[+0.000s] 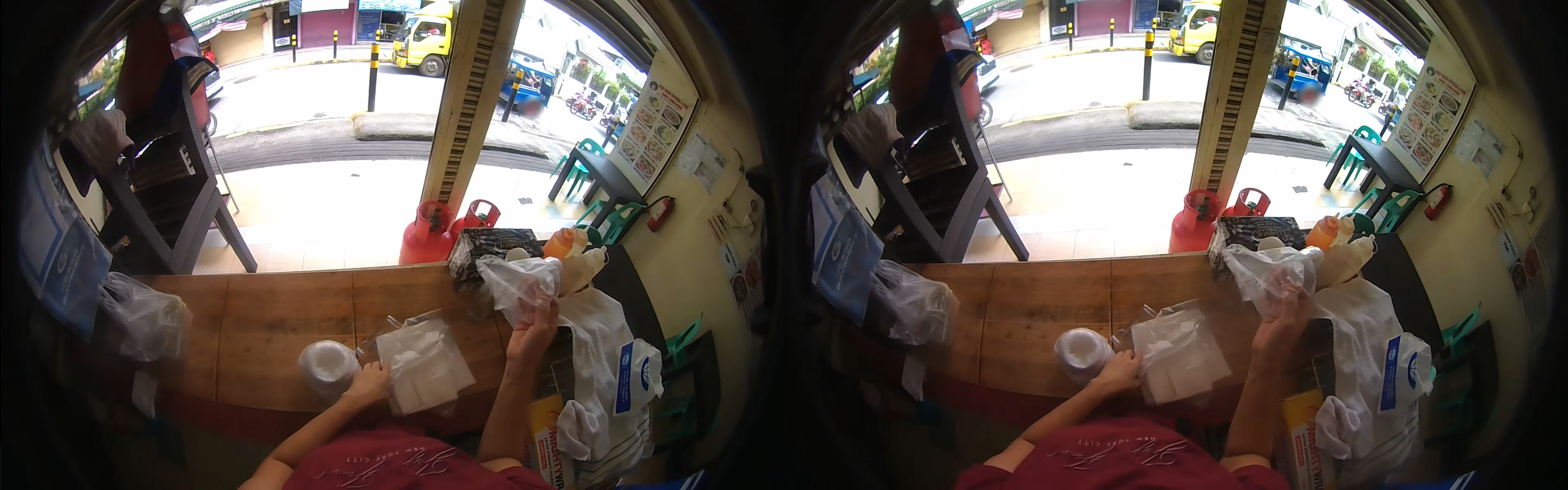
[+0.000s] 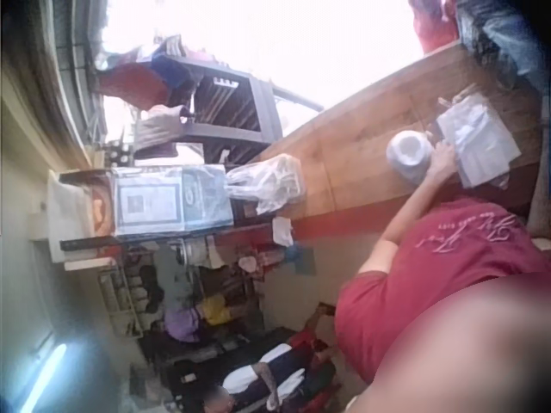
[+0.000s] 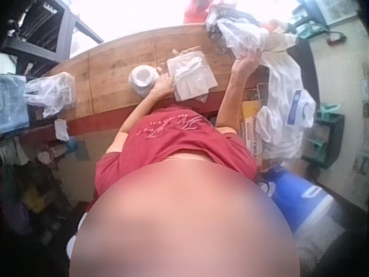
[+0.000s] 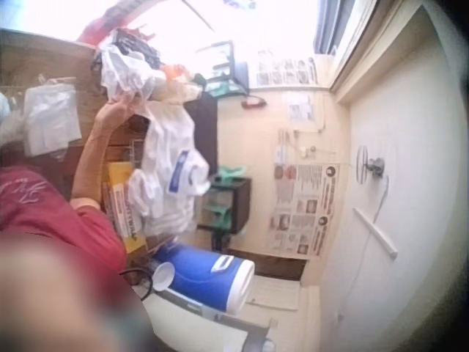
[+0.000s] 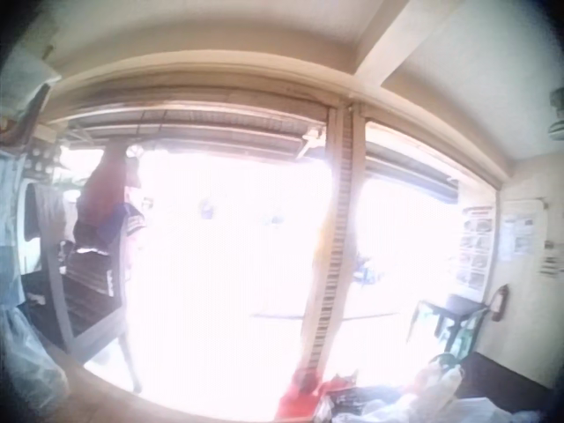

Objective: The person repeatedly wraps small white cylindrical items in clear plastic bags on a wooden counter. They open each bag, insert an item, and fold the top, handling one item at a time throughout the clip.

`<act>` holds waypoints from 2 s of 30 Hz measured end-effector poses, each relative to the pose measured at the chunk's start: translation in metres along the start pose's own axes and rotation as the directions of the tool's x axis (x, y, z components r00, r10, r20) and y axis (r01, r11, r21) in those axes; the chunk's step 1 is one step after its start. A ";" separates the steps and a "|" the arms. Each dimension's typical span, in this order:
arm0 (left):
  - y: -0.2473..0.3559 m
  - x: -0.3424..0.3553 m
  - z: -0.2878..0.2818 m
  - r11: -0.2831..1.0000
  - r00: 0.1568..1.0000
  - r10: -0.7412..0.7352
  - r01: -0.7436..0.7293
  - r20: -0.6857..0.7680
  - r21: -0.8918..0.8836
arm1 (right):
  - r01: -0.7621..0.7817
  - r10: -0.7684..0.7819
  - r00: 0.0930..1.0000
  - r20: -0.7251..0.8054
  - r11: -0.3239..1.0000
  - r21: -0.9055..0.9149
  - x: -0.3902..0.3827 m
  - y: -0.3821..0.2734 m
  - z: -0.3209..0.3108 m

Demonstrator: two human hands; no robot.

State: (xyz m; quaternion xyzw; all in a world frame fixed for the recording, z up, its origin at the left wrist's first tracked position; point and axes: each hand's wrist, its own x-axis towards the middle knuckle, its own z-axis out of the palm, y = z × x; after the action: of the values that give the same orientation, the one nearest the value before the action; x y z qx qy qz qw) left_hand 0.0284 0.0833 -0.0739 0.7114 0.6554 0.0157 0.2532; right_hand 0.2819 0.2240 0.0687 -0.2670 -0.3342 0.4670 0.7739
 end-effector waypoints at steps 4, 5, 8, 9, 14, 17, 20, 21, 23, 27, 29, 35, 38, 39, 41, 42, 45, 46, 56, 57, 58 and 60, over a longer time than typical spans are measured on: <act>0.014 -0.012 -0.042 0.924 0.972 0.053 -0.134 -0.227 -0.359 | -0.220 0.255 0.965 0.061 0.913 -0.344 -0.049 0.031 0.030; 0.017 -0.014 -0.052 0.817 0.936 -0.009 -0.196 -0.353 -0.542 | -0.341 0.388 0.919 0.077 0.875 -0.343 -0.065 0.040 0.038; 0.015 -0.012 -0.079 0.364 0.854 -0.166 -0.412 -0.493 -0.835 | -0.374 0.464 0.808 0.362 0.880 -0.292 -0.102 0.056 0.059; 0.011 -0.012 -0.086 0.191 0.841 -0.206 -0.466 -0.500 -0.864 | -0.443 0.526 0.750 0.400 0.849 -0.287 -0.110 0.058 0.064; -0.023 -0.031 -0.096 -0.424 0.926 -0.201 -0.377 -0.321 -0.823 | -0.774 0.653 0.486 0.581 0.630 -0.060 -0.103 0.062 0.066; -0.038 -0.049 -0.098 -0.951 0.898 0.014 -0.125 -0.440 -0.284 | -0.936 0.666 0.352 0.657 0.238 0.259 -0.092 0.069 0.057; -0.038 -0.061 -0.097 -0.762 0.911 -0.154 -0.356 -0.382 -0.541 | -0.946 0.696 0.323 0.641 0.226 0.231 -0.085 0.072 0.050; -0.037 -0.063 -0.098 -0.658 0.907 -0.174 -0.397 -0.385 -0.639 | -0.950 0.615 0.314 0.723 0.206 0.237 -0.085 0.071 0.050; -0.039 -0.062 -0.107 0.365 0.728 0.017 -0.643 -0.685 -0.674 | -0.903 0.716 0.398 0.574 0.417 0.107 -0.087 0.067 0.053; -0.027 -0.051 -0.111 0.990 0.641 -0.075 -0.041 -0.764 -0.132 | -0.730 0.676 0.455 0.579 0.656 -0.192 -0.099 0.052 0.071; -0.023 -0.045 -0.113 0.987 0.556 -0.161 0.073 -0.816 -0.145 | -0.505 0.618 0.522 0.588 0.779 -0.371 -0.102 0.044 0.085; -0.014 -0.047 -0.127 0.988 0.596 -0.144 0.038 -0.790 -0.152 | 0.694 -0.212 0.643 0.736 0.568 -0.443 -0.119 0.026 0.118; 0.006 -0.051 -0.136 0.980 0.679 -0.131 -0.021 -0.722 -0.197 | 0.404 0.015 0.535 0.845 0.873 -0.271 -0.143 0.040 0.117; 0.014 -0.054 -0.138 0.974 0.726 -0.125 -0.039 -0.676 -0.221 | 0.329 0.134 0.599 0.789 0.858 -0.396 -0.147 0.052 0.115; 0.031 -0.063 -0.140 0.958 0.785 -0.075 -0.114 -0.615 -0.262 | 0.218 0.306 0.656 0.690 0.798 -0.562 -0.147 0.084 0.108; 0.037 -0.067 -0.139 0.945 0.797 -0.038 -0.167 -0.603 -0.281 | 0.324 0.314 0.639 0.703 0.719 -0.615 -0.141 0.102 0.102; 0.053 -0.080 -0.125 0.913 0.814 0.130 -0.321 -0.566 -0.252 | 0.421 0.438 0.515 0.737 0.619 -0.663 -0.134 0.131 0.079; 0.056 -0.081 -0.119 0.900 0.792 0.211 -0.386 -0.573 -0.203 | 0.310 0.459 0.501 0.733 0.696 -0.648 -0.129 0.135 0.073; 0.045 -0.096 -0.068 0.892 0.683 0.404 -0.442 -0.609 0.096 | -0.438 0.689 0.401 0.603 0.723 -0.535 -0.150 0.130 0.045; 0.043 -0.099 -0.067 0.873 0.647 0.430 -0.476 -0.630 0.107 | -0.503 0.713 0.382 0.588 0.694 -0.515 -0.153 0.133 0.042; 0.040 -0.102 -0.067 0.873 0.670 0.375 -0.487 -0.640 0.002 | -0.568 0.742 0.359 0.566 0.655 -0.498 -0.158 0.137 0.040; 0.033 -0.111 -0.067 0.857 0.701 0.313 -0.499 -0.641 -0.128 | -0.744 0.808 0.278 0.519 0.523 -0.416 -0.163 0.147 0.042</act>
State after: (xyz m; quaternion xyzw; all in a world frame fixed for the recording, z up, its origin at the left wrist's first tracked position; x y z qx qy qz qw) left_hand 0.0198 0.0010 0.0315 0.7513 0.5157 0.3925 0.1248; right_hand 0.1138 0.1430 -0.0546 -0.2462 -0.4311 0.8280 0.2606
